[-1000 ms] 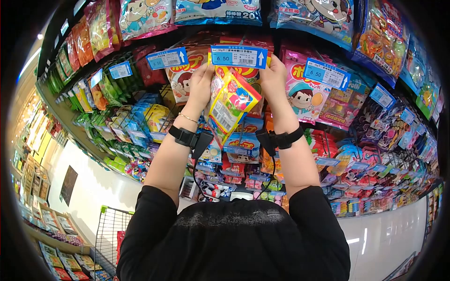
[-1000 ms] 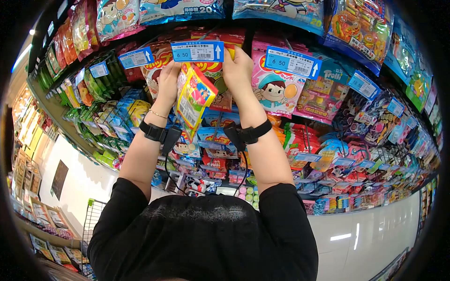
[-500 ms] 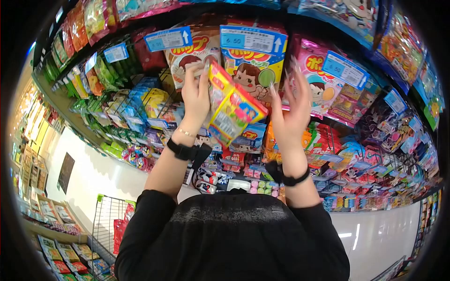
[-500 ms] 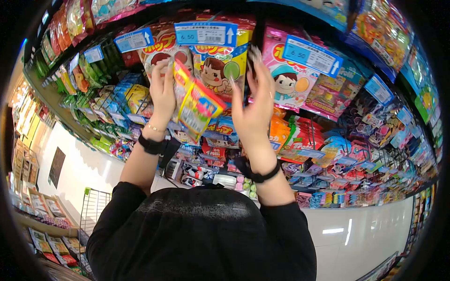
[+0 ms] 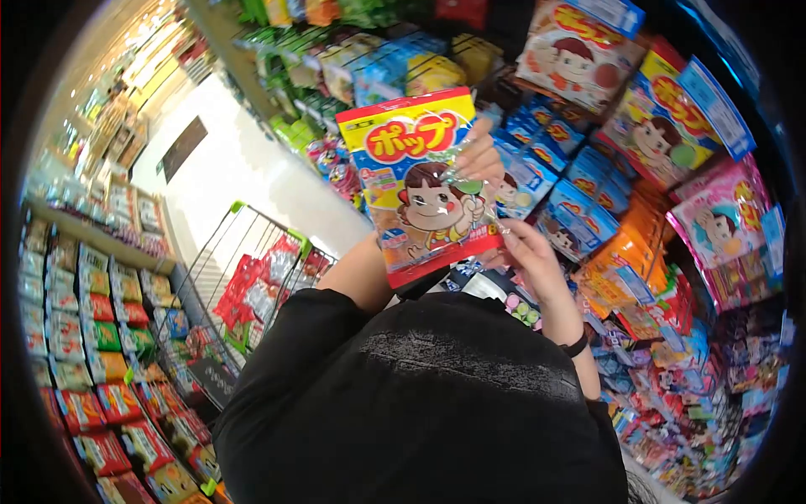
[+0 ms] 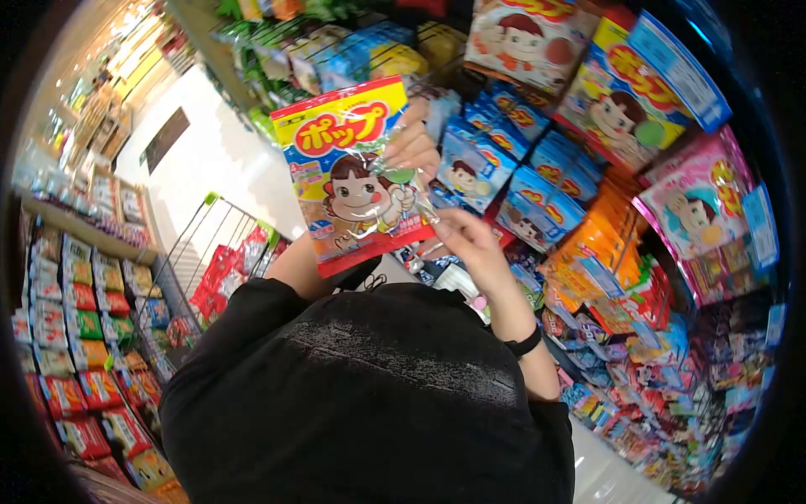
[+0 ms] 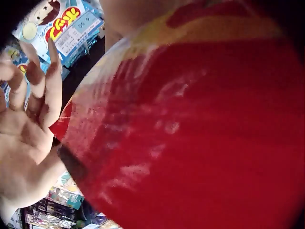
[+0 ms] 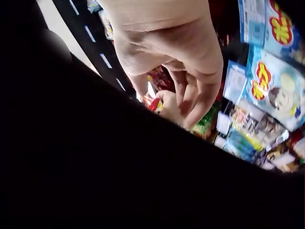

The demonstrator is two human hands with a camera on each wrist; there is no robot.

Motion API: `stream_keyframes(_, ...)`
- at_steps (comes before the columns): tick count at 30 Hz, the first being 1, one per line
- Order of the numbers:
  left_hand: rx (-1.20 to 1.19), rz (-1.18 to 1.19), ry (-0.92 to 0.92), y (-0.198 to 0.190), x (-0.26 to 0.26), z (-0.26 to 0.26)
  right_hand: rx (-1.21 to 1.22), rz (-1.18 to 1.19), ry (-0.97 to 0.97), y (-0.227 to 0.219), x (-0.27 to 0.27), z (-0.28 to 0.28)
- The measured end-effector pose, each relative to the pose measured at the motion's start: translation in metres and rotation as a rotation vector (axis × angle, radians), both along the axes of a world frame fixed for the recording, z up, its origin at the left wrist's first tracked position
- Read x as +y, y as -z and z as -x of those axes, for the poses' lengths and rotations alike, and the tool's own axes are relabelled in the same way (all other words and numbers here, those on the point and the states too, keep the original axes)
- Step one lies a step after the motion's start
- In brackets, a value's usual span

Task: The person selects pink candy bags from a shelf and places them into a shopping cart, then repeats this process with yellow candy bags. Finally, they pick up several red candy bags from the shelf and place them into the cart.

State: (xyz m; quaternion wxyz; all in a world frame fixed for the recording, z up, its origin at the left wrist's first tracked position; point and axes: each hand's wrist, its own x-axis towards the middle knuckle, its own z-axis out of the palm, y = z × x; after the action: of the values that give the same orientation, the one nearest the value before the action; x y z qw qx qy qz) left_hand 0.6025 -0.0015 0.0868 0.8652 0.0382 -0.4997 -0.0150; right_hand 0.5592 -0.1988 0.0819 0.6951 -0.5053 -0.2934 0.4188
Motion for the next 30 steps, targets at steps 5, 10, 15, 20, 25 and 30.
stream_keyframes(5,0.536,-0.337,-0.691,0.041,0.050,0.090,-0.026,0.033,-0.167,0.026,0.065,0.024)
stream_keyframes(10,1.143,-0.653,-1.343,0.053,0.094,0.249,-0.105,-0.094,-0.022,0.029,0.132,0.066)
stream_keyframes(15,1.260,-0.257,-0.935,0.030,0.124,0.340,0.019,-0.104,-0.056,0.053,0.194,0.127)
stream_keyframes(20,1.303,-0.354,-1.466,0.037,0.138,0.403,-0.044,-0.015,-0.217,0.068,0.232,0.183)
stream_keyframes(25,1.341,-0.326,-1.672,0.038,0.151,0.442,-0.967,-0.260,0.082,0.037,0.242,0.217)
stream_keyframes(30,1.313,-0.483,-1.282,0.008,0.138,0.424,-1.409,-0.255,0.075,0.042,0.241,0.221)
